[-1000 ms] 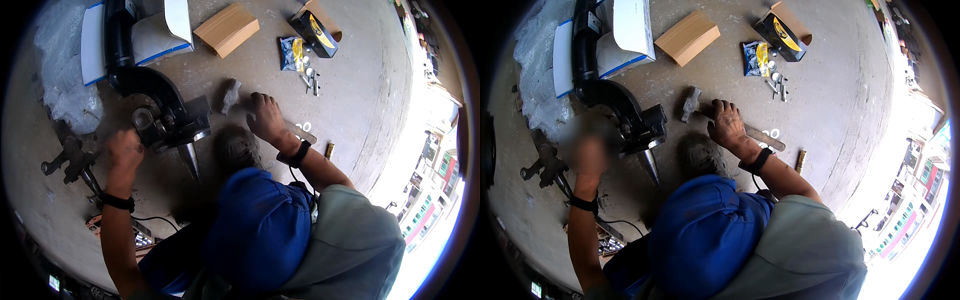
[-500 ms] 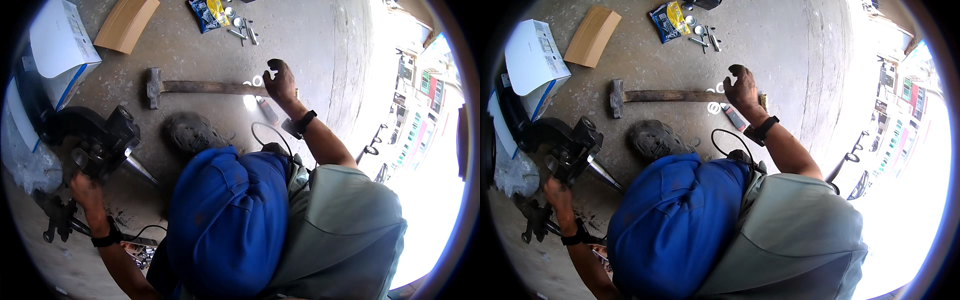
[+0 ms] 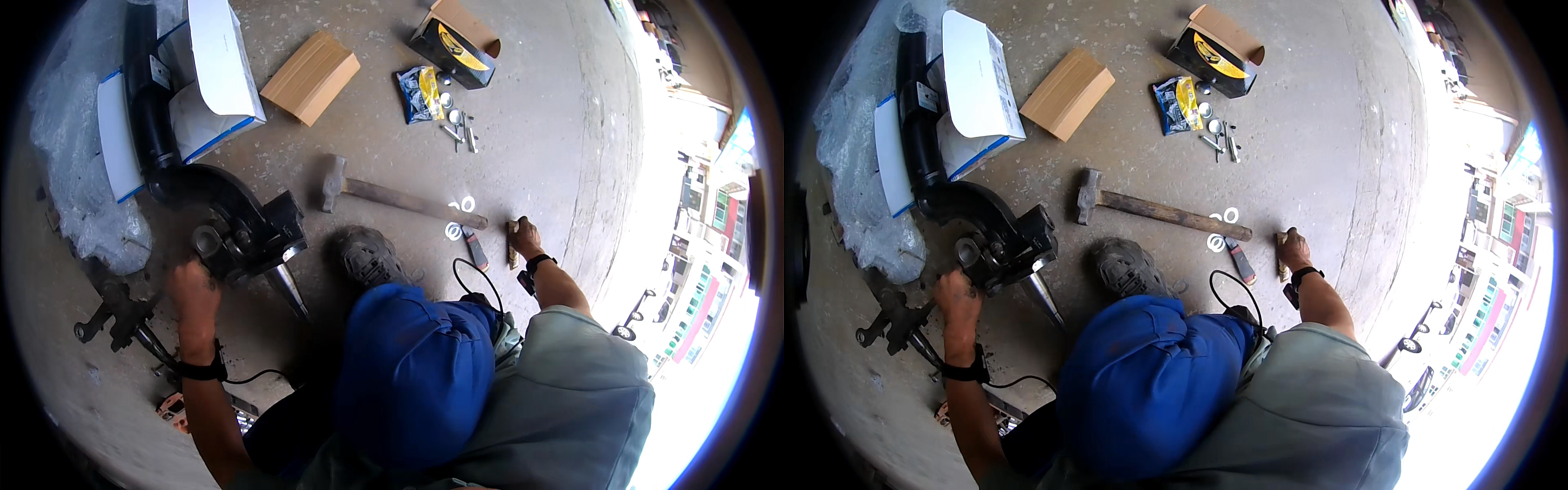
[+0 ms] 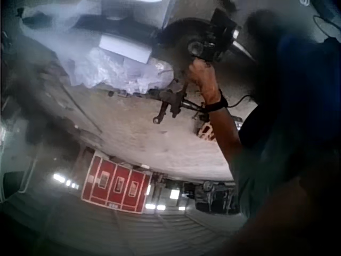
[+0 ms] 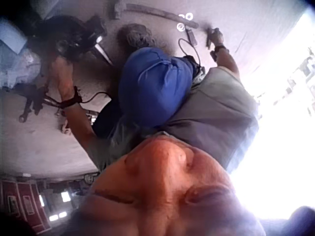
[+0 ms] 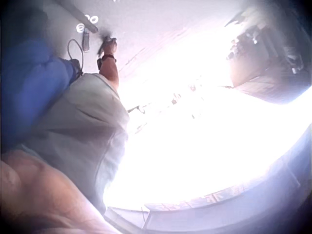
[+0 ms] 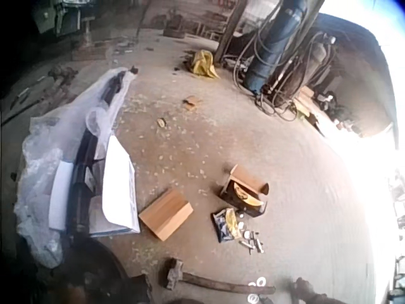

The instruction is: The person is assembling an automotive steering knuckle on a concrete floor, using a hammer to drive a metal rod into the assembly by hand.

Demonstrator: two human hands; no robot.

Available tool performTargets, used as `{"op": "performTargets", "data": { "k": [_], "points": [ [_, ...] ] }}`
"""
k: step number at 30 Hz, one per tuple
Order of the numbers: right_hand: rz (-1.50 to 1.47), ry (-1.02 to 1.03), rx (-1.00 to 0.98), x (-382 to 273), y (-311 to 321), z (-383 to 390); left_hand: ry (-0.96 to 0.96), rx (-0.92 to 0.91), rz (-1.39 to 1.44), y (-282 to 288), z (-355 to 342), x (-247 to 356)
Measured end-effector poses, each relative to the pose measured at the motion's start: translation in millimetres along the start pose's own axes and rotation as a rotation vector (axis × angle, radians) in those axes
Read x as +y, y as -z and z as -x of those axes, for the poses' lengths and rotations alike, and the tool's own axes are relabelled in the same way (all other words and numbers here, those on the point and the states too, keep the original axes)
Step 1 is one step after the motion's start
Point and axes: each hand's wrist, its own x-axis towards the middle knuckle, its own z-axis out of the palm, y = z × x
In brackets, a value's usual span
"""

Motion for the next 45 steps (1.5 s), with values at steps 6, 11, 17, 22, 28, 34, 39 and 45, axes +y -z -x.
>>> {"op": "performTargets", "data": {
  "k": [6, 11, 17, 22, 28, 34, 39, 45],
  "points": [
    [-0.147, 0.084, 0.123, 1.8, 11.2, 2.2, -0.032, -0.045, -0.023, -2.1, -6.1, 16.5],
    [-0.145, -0.041, 0.079, 2.6, -4.6, 10.7, 0.012, 0.074, -0.083, -25.8, 3.8, 2.8],
    [-0.024, 0.245, 0.152, -33.1, 18.8, 20.3, -0.008, 0.077, -0.086, -47.2, 0.5, -25.9],
    [-0.167, 0.529, 0.268, -82.4, 49.2, 12.5, -0.087, 0.215, -0.095, -61.6, 0.5, -48.4],
    [-0.307, 0.626, 0.347, -139.1, 66.0, 20.9, -0.109, 0.18, -0.097, -77.2, -3.4, -73.1],
    [-0.391, 0.794, 0.349, -196.9, 96.3, 47.7, -0.168, 0.166, -0.098, -118.7, -3.2, -137.0],
    [-0.454, 1.171, 0.599, -209.9, 56.1, 27.8, -0.184, 0.102, -0.116, -85.6, -8.0, -89.8],
    [-0.218, 1.325, 0.471, -300.5, 20.5, 47.7, -0.171, -0.027, -0.097, -80.8, -15.8, -70.4]
  ]
}}
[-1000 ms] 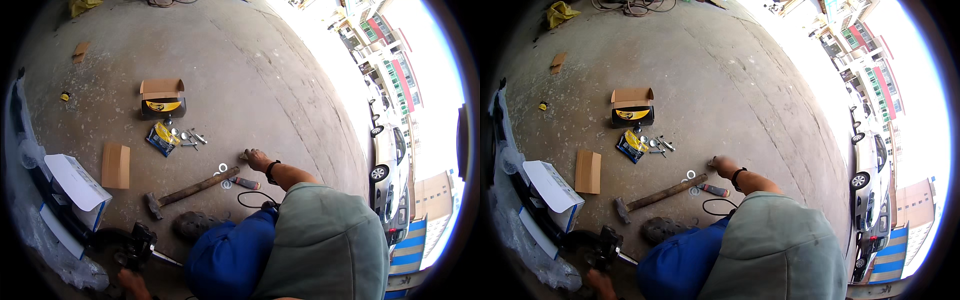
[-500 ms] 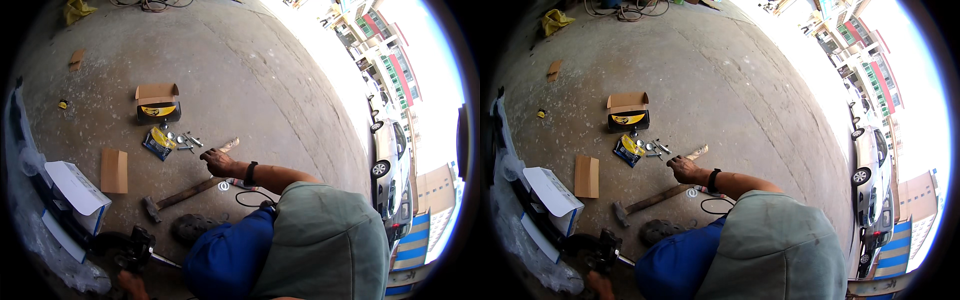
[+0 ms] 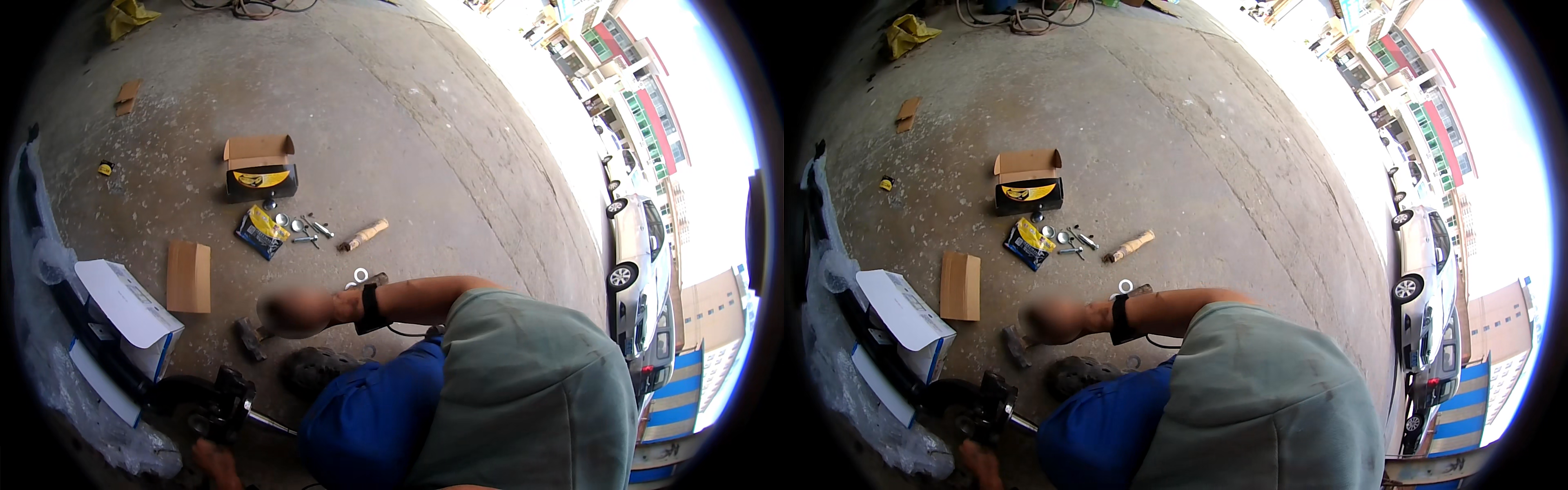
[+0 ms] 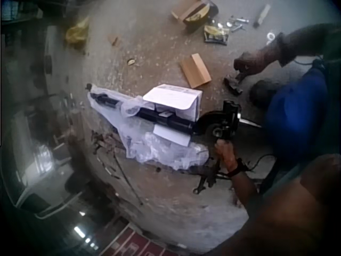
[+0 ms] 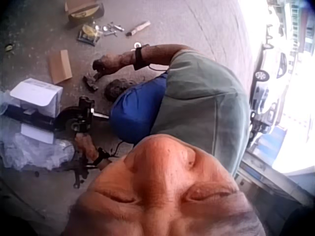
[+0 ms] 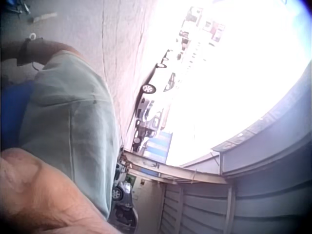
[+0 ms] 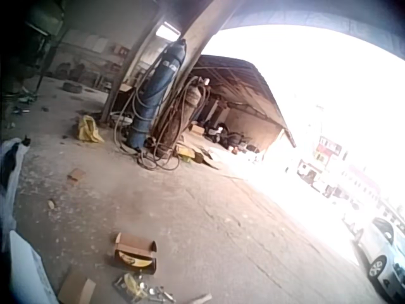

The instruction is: The person is assembling an automotive steering knuckle on a concrete floor, using a hammer to drive a metal rod into the assembly by hand.

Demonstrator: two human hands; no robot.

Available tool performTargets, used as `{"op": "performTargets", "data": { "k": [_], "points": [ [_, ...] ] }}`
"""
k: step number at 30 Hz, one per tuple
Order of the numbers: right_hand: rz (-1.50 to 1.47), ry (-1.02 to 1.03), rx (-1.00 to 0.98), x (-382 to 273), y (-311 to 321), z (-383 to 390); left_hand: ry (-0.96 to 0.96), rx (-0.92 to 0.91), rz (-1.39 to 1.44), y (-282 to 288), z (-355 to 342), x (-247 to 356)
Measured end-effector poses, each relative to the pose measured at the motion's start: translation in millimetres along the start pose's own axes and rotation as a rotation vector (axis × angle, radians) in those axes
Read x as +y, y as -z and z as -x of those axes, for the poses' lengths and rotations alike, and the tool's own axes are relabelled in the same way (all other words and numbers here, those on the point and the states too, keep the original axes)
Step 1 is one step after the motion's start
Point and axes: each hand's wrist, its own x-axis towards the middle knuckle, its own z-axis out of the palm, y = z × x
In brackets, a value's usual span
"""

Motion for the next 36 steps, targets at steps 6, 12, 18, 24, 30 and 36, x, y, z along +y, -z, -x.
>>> {"op": "performTargets", "data": {
  "k": [6, 12, 18, 24, 30, 36],
  "points": [
    [-0.651, -0.35, -0.274, -91.3, 130.5, -59.4, 0.04, 0.035, -0.008, 20.1, 10.8, 0.3],
    [-0.836, -0.407, -0.3, -107.8, 105.6, -87.5, 0.024, -0.003, 0.148, 46.7, 23.5, 35.6],
    [-0.975, -0.328, -0.231, -113.9, 72.5, -93.8, 0.104, -0.164, 0.138, 100.6, 5.5, 56.2],
    [-1.147, -0.35, -0.306, -130.6, 61.6, -89.4, 0.264, 0.064, 0.872, 104.2, 22.4, 67.3],
    [-1.367, -0.389, -0.27, -136.3, 55.2, -95.9, 0.58, 0.218, 1.586, 70.9, 1.0, 47.5],
    [-1.209, -0.31, -0.286, -110.3, 29.7, -133.3, 0.505, 0.189, 1.956, 65.6, -13.6, 34.9]
  ]
}}
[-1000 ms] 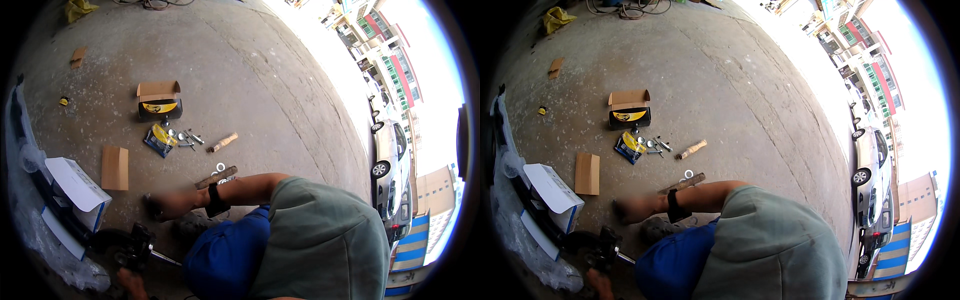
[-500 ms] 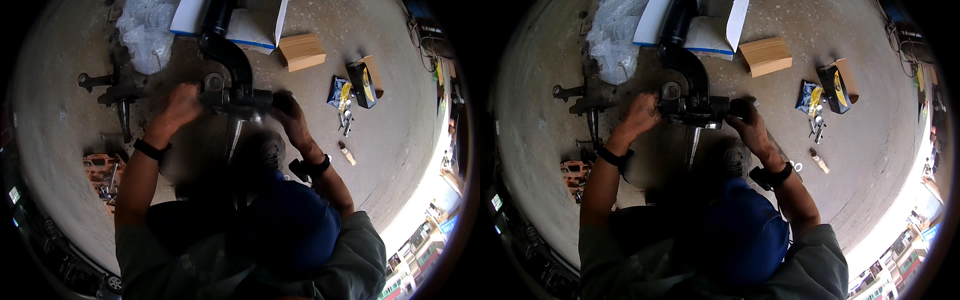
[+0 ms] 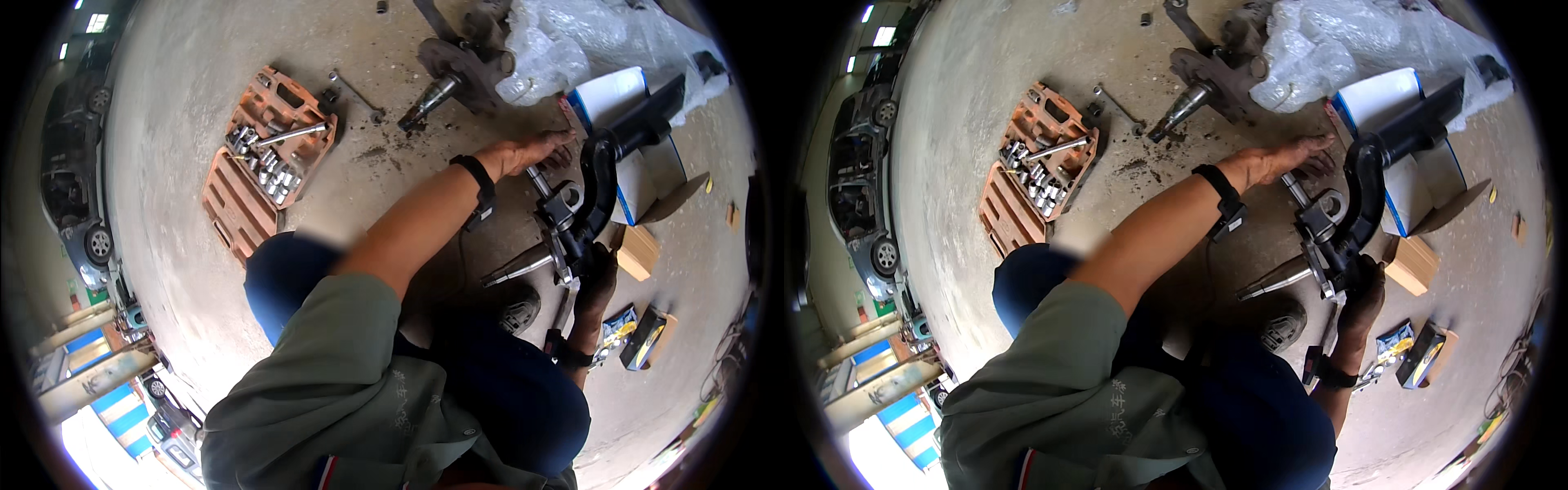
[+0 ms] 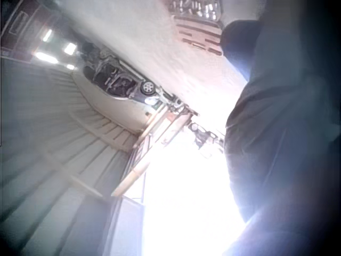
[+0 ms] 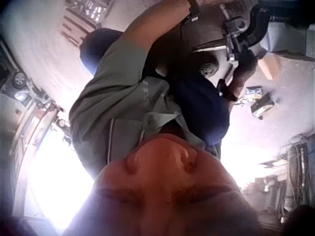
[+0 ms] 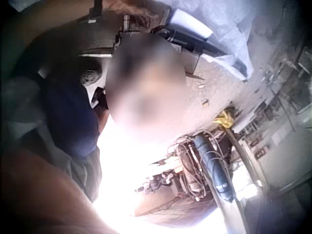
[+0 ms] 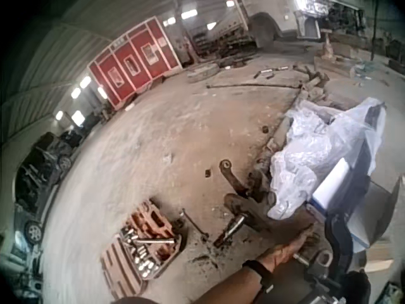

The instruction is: The person is assembling an automotive steering knuckle on a concrete floor, using a hammer to drive a metal rod into the assembly by hand.

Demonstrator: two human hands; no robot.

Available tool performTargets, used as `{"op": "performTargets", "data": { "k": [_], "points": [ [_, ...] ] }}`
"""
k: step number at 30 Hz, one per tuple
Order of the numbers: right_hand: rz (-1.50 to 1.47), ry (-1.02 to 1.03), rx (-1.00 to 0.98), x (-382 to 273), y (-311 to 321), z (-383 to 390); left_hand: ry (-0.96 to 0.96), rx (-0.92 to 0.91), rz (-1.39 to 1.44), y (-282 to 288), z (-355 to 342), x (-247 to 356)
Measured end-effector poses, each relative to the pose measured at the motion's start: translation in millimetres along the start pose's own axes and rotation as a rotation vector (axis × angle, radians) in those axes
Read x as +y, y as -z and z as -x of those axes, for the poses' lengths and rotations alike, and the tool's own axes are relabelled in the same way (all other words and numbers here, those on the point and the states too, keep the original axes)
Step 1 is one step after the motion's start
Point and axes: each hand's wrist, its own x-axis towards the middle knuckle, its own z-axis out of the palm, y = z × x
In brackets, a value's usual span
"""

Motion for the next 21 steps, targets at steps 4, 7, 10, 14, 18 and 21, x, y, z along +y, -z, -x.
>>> {"op": "performTargets", "data": {
  "k": [4, 7, 10, 14, 18, 21],
  "points": [
    [-0.031, -0.064, -0.131, -3.3, -12.2, -29.5, -0.025, 0.034, -0.168, 3.1, -26.9, -20.3],
    [0.151, -0.185, 0.206, -3.0, -30.5, -40.8, -0.089, 0.073, -0.129, -9.8, -6.8, -8.3],
    [0.21, -0.142, 0.192, 3.2, -27.2, -43.3, -0.176, 0.19, -0.346, -8.5, -12.4, -14.0],
    [0.286, -0.119, 0.144, 9.9, -26.6, -44.7, -0.36, 0.315, -0.445, -3.5, -21.4, -41.7],
    [0.45, -0.037, 0.199, 19.9, -4.8, -51.6, -0.714, 0.475, -0.863, -19.5, 38.1, -22.7],
    [0.372, -0.18, 0.217, 8.1, -23.1, -44.2, -0.827, 0.285, -1.155, -3.1, 137.2, 24.9]
  ]
}}
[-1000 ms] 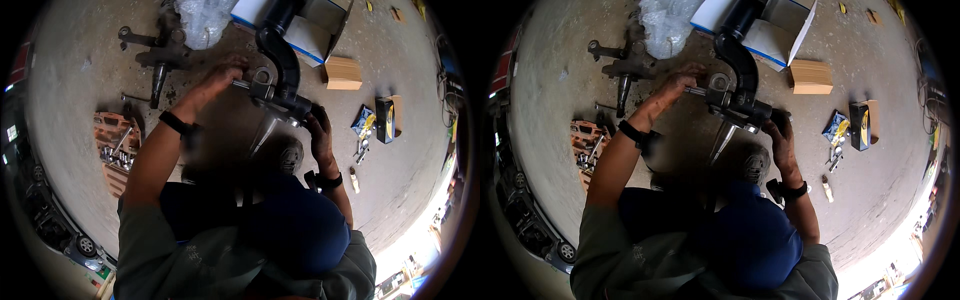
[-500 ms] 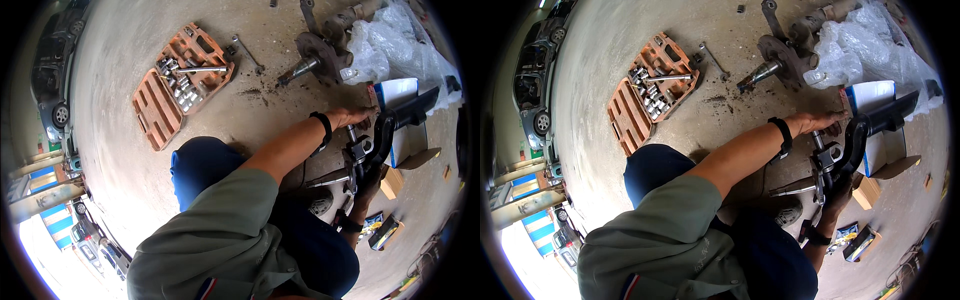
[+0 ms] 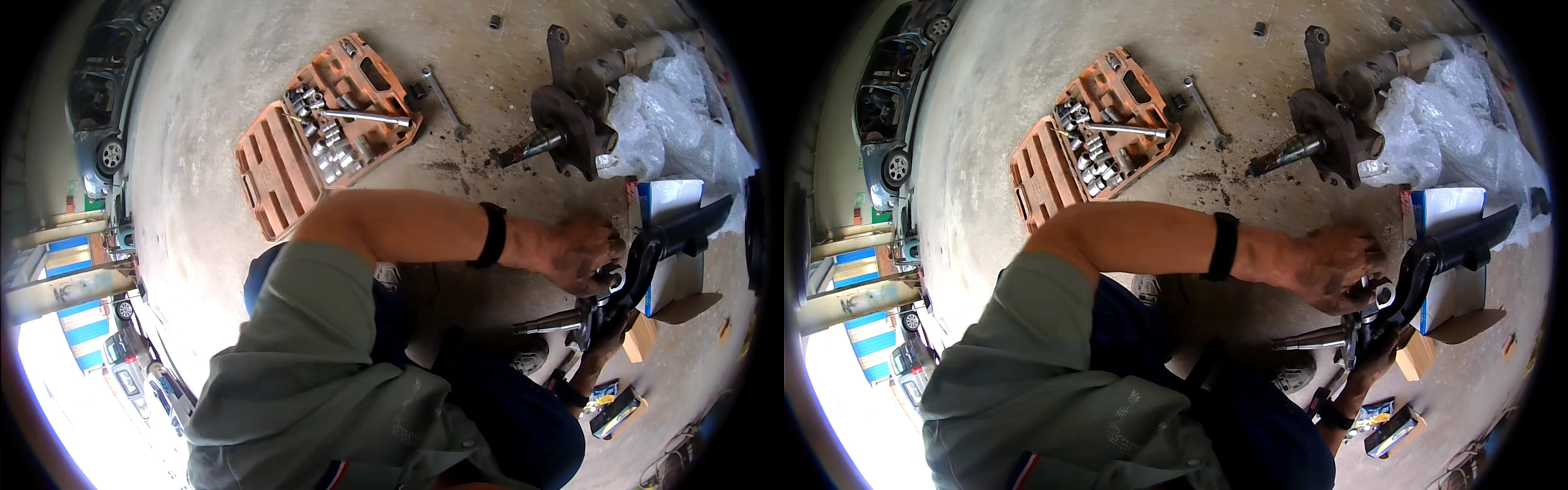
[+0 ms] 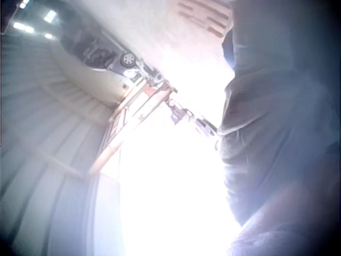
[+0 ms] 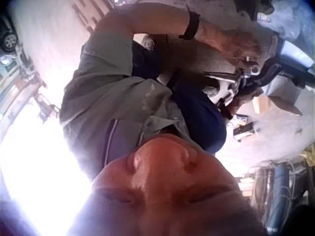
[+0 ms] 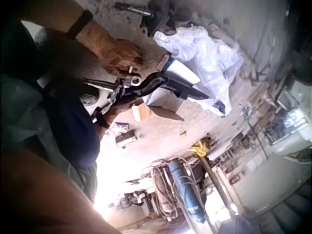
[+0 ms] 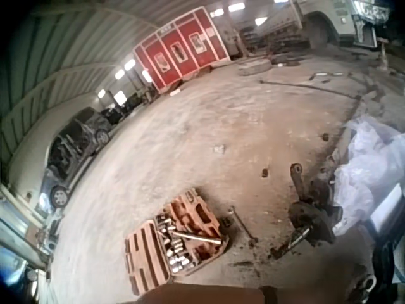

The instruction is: The person is assembling an automotive steering knuckle on a concrete floor, using a hammer to drive a metal rod into the assembly by hand.

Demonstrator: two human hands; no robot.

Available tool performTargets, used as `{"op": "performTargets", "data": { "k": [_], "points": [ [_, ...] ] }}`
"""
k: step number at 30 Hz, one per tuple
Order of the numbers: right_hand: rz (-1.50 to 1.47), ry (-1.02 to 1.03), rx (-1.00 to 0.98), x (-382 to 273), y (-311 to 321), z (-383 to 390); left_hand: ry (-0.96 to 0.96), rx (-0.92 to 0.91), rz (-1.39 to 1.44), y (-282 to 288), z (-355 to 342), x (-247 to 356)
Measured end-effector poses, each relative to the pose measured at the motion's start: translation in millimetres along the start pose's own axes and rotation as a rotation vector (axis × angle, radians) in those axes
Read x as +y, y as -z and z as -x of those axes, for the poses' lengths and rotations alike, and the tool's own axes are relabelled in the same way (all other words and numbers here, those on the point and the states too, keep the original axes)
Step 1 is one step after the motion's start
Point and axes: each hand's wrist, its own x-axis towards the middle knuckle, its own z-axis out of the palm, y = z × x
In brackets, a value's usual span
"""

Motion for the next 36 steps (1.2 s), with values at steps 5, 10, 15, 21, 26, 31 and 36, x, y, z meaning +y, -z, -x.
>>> {"op": "performTargets", "data": {
  "k": [5, 10, 15, 21, 26, 31, 36],
  "points": [
    [0.032, 0.178, 0.029, 27.3, 24.8, -25.6, 0.379, -0.201, -0.117, 137.7, 95.4, -73.7],
    [-0.213, -0.009, -0.074, 18.8, -4.1, -10.3, 0.789, -0.022, -0.407, 216.3, 241.7, -177.0],
    [-0.117, 0.094, -0.099, 23.6, 19.5, -17.5, 0.683, -0.067, -0.927, 171.6, 246.9, -226.3],
    [-0.06, 0.071, -0.041, -1.1, -5.6, -9.6, 0.52, -0.181, -0.805, 177.2, 268.6, -238.4],
    [0.154, -0.083, -0.002, -11.3, -7.1, 4.7, 0.388, -0.123, -0.459, 195.1, 222.1, -156.3],
    [0.347, -0.059, -0.021, -22.9, -11.9, 16.5, 0.267, -0.489, -0.192, 170.1, 131.0, -25.8],
    [0.337, 0.004, -0.043, -33.0, 0.0, 24.7, -0.111, -0.79, -0.216, 92.4, 45.0, 80.3]
  ]
}}
